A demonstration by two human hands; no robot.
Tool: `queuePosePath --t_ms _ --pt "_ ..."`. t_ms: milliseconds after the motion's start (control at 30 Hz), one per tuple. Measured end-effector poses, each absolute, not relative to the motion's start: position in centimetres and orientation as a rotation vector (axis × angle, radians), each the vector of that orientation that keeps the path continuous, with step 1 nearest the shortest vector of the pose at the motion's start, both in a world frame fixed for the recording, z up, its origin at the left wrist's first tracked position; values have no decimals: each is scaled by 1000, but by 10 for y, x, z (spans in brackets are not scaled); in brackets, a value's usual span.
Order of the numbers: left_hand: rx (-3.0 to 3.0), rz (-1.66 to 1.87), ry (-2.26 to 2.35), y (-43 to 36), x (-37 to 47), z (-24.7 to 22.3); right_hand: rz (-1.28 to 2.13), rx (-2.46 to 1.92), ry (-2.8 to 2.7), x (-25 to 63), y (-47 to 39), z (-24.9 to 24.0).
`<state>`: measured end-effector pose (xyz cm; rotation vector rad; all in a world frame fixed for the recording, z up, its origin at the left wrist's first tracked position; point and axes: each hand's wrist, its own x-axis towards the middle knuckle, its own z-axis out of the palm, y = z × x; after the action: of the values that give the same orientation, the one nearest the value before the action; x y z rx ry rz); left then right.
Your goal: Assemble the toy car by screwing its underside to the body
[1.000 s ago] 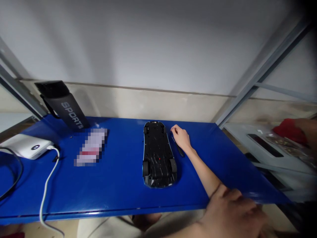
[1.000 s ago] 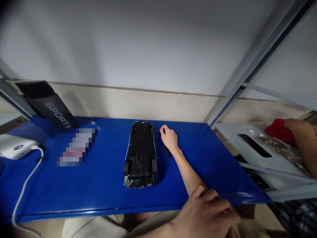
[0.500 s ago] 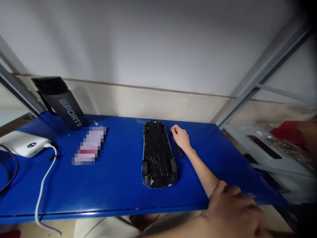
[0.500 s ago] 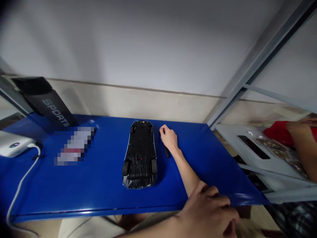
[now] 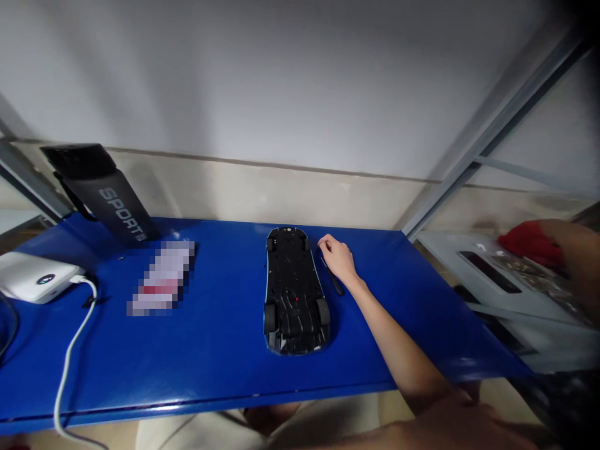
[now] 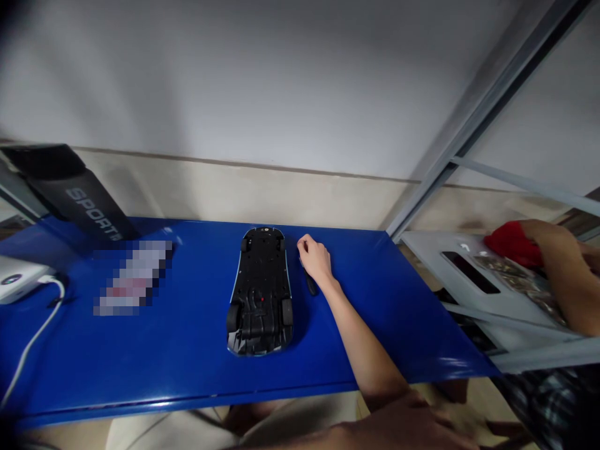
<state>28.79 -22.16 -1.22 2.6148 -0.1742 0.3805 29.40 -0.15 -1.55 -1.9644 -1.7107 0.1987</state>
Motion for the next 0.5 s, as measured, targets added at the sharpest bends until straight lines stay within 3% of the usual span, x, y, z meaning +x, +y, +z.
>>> queuePosePath --t_ms 333,500 --pt "2503 428 202 -206 258 9 188 -1970 -1719 294 0 -17" --pt "2364 561 70 -197 230 11 183 -1965 -1727 294 -1 -17"
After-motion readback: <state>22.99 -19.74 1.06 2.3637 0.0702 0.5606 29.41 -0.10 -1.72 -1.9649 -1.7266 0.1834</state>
